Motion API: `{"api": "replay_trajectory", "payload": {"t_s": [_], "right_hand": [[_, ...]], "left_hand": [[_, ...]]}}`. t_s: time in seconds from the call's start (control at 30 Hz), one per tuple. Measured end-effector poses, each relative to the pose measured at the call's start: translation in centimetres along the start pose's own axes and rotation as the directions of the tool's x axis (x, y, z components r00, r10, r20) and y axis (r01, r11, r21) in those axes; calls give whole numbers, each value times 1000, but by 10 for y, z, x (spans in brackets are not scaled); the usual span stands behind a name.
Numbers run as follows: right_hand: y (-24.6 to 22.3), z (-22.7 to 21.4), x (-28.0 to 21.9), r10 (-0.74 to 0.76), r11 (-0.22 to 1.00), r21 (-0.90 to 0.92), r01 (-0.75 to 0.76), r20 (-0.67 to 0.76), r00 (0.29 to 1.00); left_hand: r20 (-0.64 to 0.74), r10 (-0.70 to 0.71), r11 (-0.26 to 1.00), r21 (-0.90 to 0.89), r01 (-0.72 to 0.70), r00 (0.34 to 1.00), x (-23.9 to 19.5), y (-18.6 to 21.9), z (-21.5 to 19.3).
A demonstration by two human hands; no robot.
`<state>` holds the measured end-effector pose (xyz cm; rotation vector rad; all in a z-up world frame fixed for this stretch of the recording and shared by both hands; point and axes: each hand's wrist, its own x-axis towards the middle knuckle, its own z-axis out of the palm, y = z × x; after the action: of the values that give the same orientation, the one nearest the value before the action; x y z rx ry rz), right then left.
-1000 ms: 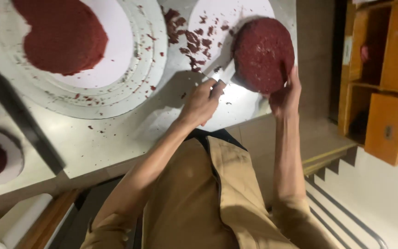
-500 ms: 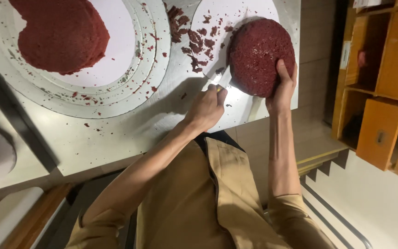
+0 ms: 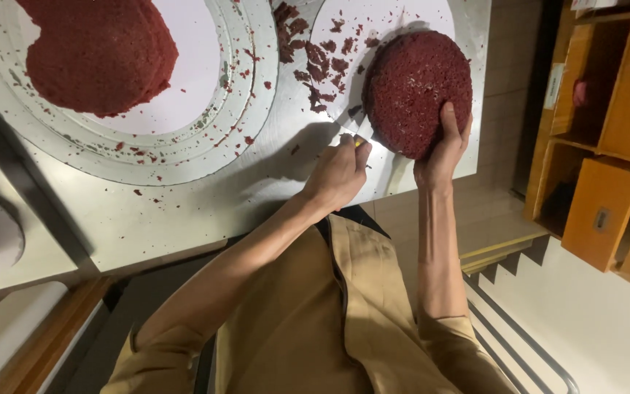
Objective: The person uses a long serrated knife to slice a round red velvet cake horizontally into two layers on a white plate. They then separate the layers and place them on the counter.
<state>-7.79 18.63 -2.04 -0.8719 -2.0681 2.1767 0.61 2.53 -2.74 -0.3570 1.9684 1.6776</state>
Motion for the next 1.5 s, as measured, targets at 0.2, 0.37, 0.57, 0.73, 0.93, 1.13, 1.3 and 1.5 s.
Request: {"api": "replay_trajectory", "payload": {"t_s": [0.2,0.37,0.57,0.73,0.93,1.13,1.3,1.5], "right_hand": [[-3,7,-8,18,999,48,-15,-59,998],[3,7,-2,33,996,87,-25,-91,995],[3,0,6,8,999,46,-5,-73,997],[-1,-1,13,33,998,63,-30,-46,998],[0,0,2,36,998,56,-33,-54,998],[5,5,2,2,998,63,4,-101,995],[9,6,1,-17,998,65,26,-134,991],[6,10,-1,32,996,87,-18,-169,985]], "left_hand": [[3,-12,999,-40,12,1000,-9,16,-4],[-2,-5,999,-54,5,1000,-4,17,2],[45,6,1000,8,-7,999,-8,20,-4],[75,19,996,85,-25,997,-30,38,-29],[105,-89,996,41,85,990,-56,50,-28],[64,-93,996,23,92,994,-55,56,-25],[28,-68,997,20,68,997,-50,51,-14],[35,-55,998,2,55,998,-49,51,-12]]}}
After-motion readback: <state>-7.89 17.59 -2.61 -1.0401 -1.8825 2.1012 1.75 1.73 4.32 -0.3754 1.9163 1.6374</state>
